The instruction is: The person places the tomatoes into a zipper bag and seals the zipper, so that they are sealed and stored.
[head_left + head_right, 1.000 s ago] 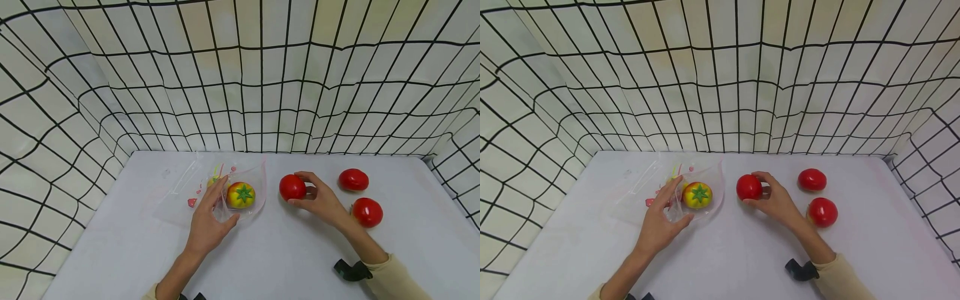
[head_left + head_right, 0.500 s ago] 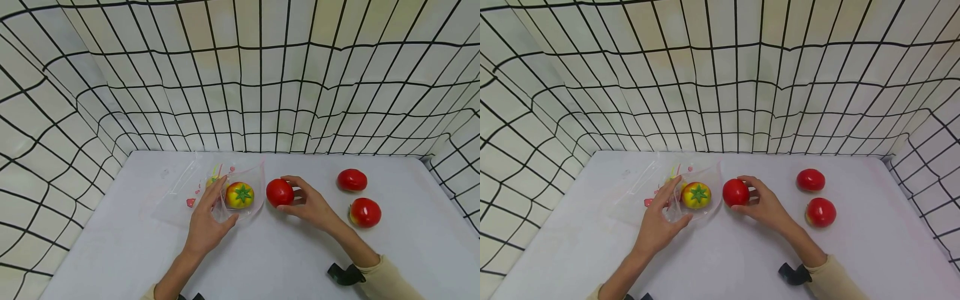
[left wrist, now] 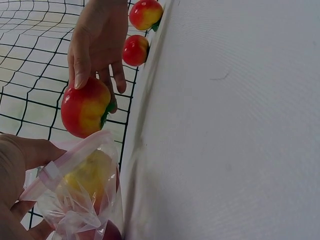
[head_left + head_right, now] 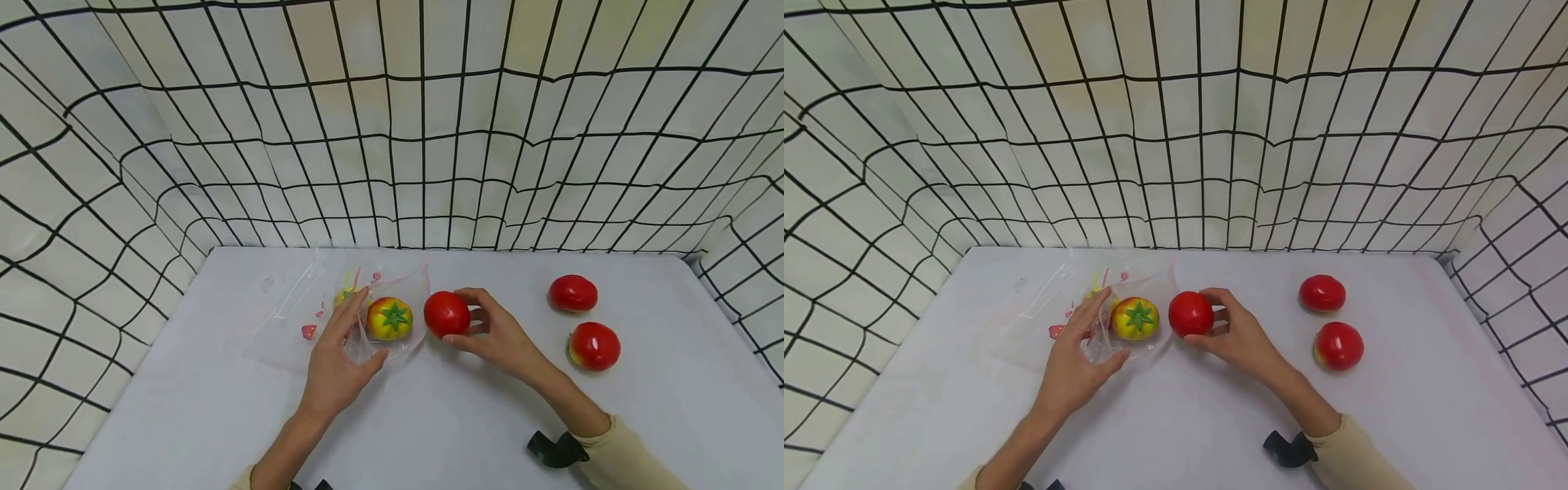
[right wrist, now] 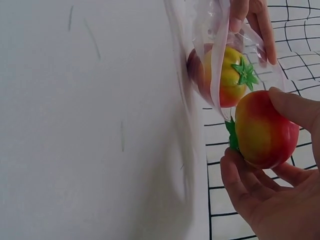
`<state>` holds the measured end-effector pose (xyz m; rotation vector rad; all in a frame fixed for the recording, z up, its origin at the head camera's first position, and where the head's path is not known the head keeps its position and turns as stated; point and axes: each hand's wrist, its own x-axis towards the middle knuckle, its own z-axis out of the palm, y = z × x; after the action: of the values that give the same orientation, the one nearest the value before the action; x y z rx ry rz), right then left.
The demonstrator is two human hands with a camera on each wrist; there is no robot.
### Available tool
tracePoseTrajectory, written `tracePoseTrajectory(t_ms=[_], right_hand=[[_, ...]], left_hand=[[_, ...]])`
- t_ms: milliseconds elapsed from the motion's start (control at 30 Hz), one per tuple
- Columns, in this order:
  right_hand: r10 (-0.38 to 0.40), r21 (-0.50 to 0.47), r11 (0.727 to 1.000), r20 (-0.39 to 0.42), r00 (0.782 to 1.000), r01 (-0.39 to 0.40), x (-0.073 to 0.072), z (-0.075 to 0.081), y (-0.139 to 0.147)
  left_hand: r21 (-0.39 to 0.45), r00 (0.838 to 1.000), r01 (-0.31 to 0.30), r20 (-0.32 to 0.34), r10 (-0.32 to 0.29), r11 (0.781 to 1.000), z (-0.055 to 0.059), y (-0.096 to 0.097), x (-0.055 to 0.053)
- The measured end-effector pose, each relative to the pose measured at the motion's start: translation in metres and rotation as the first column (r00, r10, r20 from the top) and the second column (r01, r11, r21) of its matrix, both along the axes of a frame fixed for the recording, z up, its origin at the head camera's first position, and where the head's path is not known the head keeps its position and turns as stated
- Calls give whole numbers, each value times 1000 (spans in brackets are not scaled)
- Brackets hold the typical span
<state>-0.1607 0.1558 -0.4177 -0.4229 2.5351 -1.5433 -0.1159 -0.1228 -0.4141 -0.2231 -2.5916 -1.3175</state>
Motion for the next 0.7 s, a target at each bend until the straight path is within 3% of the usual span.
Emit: tracePoseTrajectory(t_ms=[700], right_hand=[[6, 3, 1000, -68, 998, -6, 5, 4, -14]], left_hand=[[15, 997, -47, 65, 46, 999, 4, 1, 10]])
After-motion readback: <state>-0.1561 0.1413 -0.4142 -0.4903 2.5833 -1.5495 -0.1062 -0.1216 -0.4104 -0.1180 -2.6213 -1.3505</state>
